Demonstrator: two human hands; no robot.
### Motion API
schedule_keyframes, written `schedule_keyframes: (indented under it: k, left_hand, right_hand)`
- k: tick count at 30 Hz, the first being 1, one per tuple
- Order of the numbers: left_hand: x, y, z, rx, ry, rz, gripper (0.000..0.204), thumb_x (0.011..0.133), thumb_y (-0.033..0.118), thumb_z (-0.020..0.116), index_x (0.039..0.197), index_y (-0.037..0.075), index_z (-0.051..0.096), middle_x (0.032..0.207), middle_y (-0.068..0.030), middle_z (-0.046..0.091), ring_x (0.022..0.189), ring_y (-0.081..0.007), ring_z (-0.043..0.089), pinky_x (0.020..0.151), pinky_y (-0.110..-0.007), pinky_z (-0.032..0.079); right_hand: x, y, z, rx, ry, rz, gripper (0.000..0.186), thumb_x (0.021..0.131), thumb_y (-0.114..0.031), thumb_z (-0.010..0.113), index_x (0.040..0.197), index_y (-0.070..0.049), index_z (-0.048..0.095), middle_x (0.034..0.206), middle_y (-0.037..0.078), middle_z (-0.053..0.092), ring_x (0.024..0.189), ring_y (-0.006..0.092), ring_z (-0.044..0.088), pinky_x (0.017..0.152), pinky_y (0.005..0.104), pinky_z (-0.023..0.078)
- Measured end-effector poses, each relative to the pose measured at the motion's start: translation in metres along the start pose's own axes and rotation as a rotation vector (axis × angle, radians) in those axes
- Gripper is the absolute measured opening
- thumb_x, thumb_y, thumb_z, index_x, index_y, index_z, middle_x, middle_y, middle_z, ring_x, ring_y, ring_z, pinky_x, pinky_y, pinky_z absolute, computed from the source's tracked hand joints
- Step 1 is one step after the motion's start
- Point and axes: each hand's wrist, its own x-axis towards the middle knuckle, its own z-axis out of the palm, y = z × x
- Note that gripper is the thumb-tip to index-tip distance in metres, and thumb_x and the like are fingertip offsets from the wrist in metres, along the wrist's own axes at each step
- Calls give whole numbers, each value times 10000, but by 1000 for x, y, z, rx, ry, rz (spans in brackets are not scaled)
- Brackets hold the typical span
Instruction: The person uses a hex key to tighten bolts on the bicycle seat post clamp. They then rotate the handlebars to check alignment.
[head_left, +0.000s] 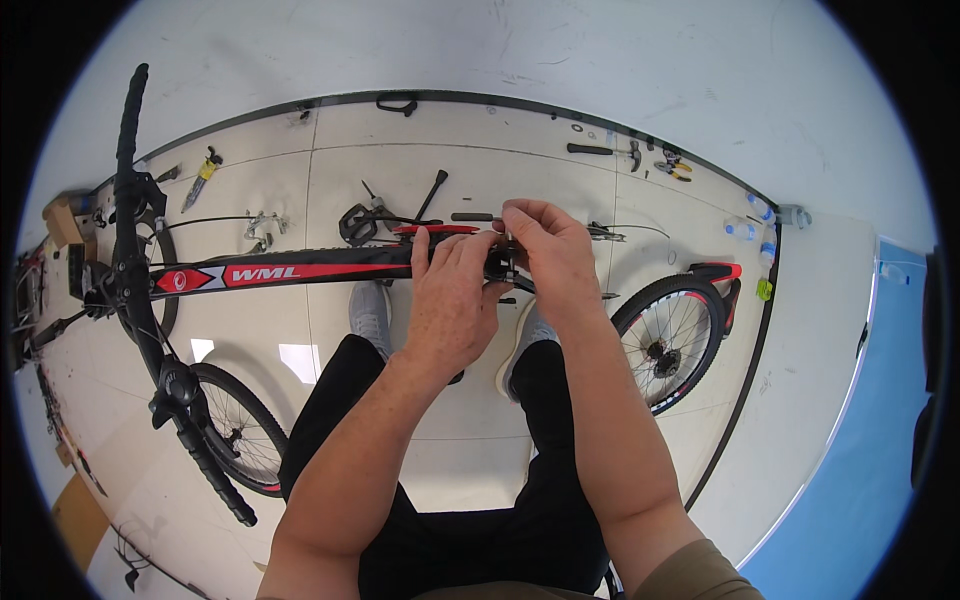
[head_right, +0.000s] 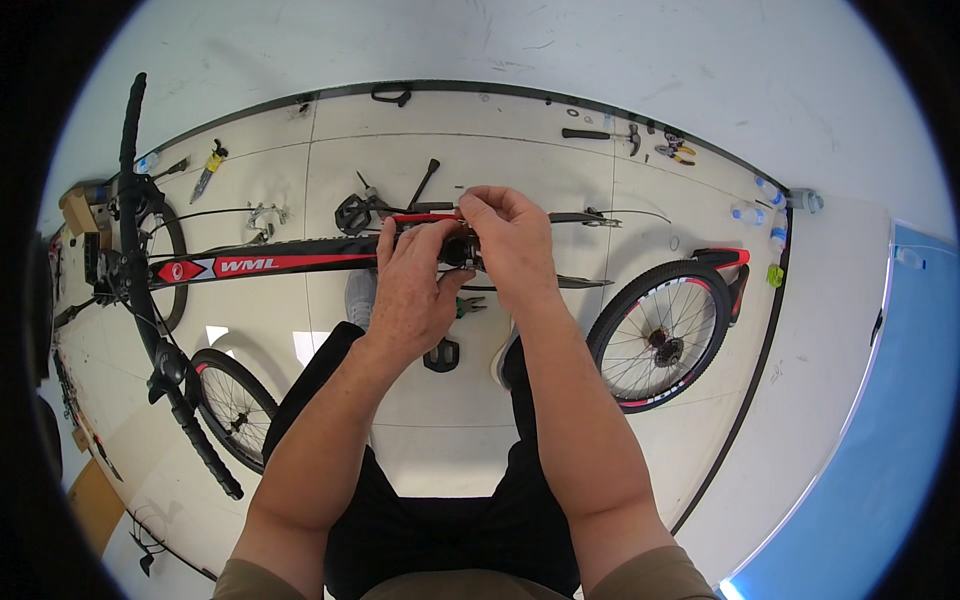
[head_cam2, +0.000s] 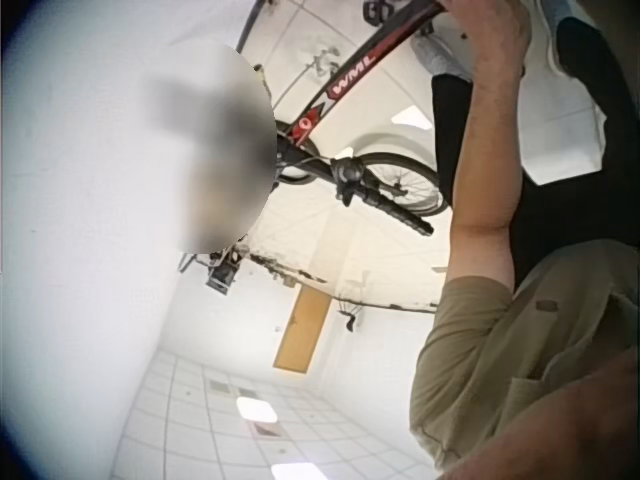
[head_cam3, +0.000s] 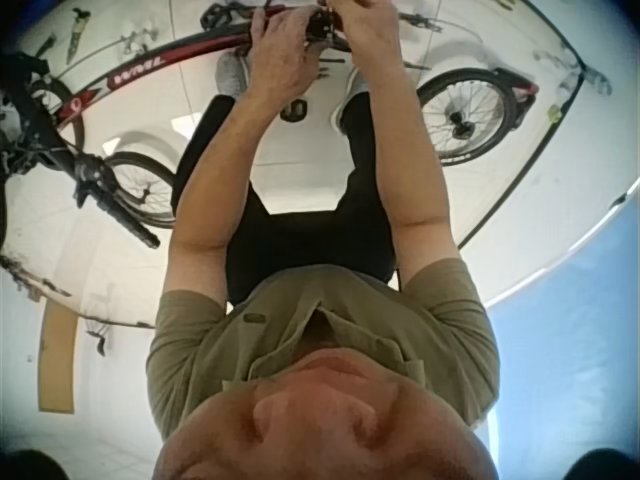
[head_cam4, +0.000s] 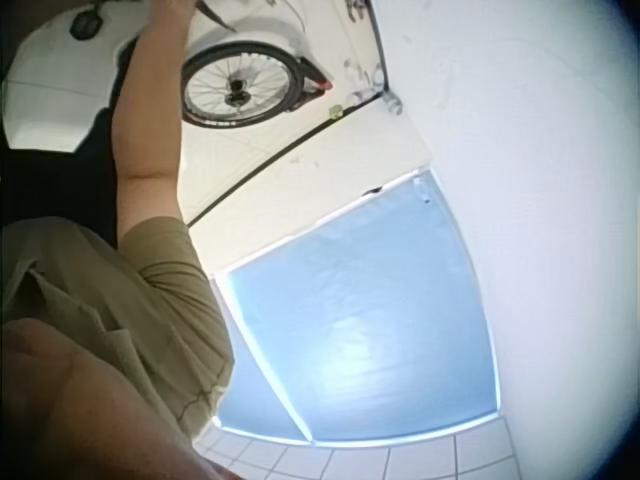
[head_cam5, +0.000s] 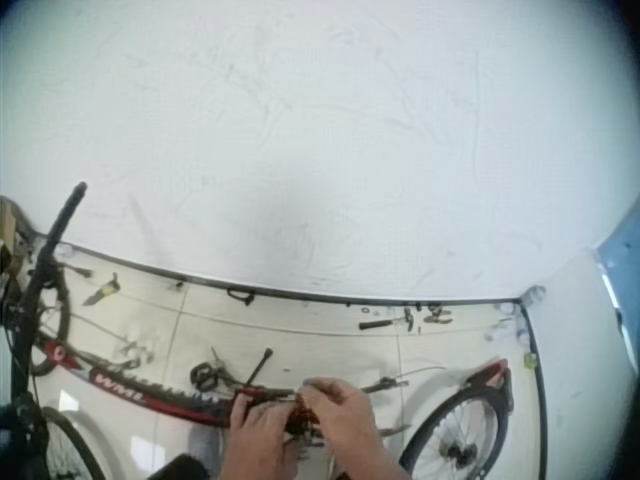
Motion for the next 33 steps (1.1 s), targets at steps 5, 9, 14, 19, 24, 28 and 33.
schedule_keyframes:
  k: [5,9,14,19,24,28,33]
  left_hand:
    - [-1,-1,1,-21,7,7,565,843,56,727,1344,39,466,1236,-109,630,1256,-295,530,1195,-607,174]
    - [0,1,0,-17,4,7,591,848,54,725,1366,30,441,1245,-94,626,1257,-289,528,1195,-609,174]
    - [0,1,0,6,-12,3,620,849,53,725,1388,13,422,1250,-90,623,1258,-280,528,1196,-604,173]
    - [0,2,0,21,-11,-13,672,858,57,711,1444,1,388,1234,-97,628,1257,-277,530,1199,-594,178]
    - [-2,-3,5,32,28,21,697,860,59,703,1474,13,378,1222,-98,631,1256,-275,535,1197,-594,185]
    - [0,0,1,44,-13,20,758,847,49,717,1508,40,347,1221,-89,632,1257,-274,536,1200,-591,183]
    - [-1,2,-1,-30,-36,-49,834,866,45,703,1569,73,255,1287,-80,631,1268,-265,549,1217,-574,165]
  right_hand:
    - [3,4,1,364,-76,92,221,1003,-112,557,1176,-3,641,1017,91,700,863,170,663,802,306,539]
    - [6,7,0,475,-111,133,236,1014,-95,513,1198,-2,629,1068,105,692,885,177,662,818,318,541]
    - [4,5,4,273,-17,66,243,981,-96,575,1189,18,629,1119,117,678,945,202,650,836,323,539]
    - [-3,12,8,-363,134,-410,266,905,-82,656,1154,14,662,1033,71,678,890,146,626,798,285,522]
    - [-5,16,10,-448,104,-519,248,888,-93,692,1115,8,682,995,57,681,832,109,623,740,265,524]
    - [-8,9,12,-149,62,-352,192,918,-125,701,1053,11,689,1015,70,670,800,115,642,697,259,532]
    - [-6,0,10,235,118,-120,211,992,-160,652,1111,13,635,1032,110,680,838,163,699,698,258,566]
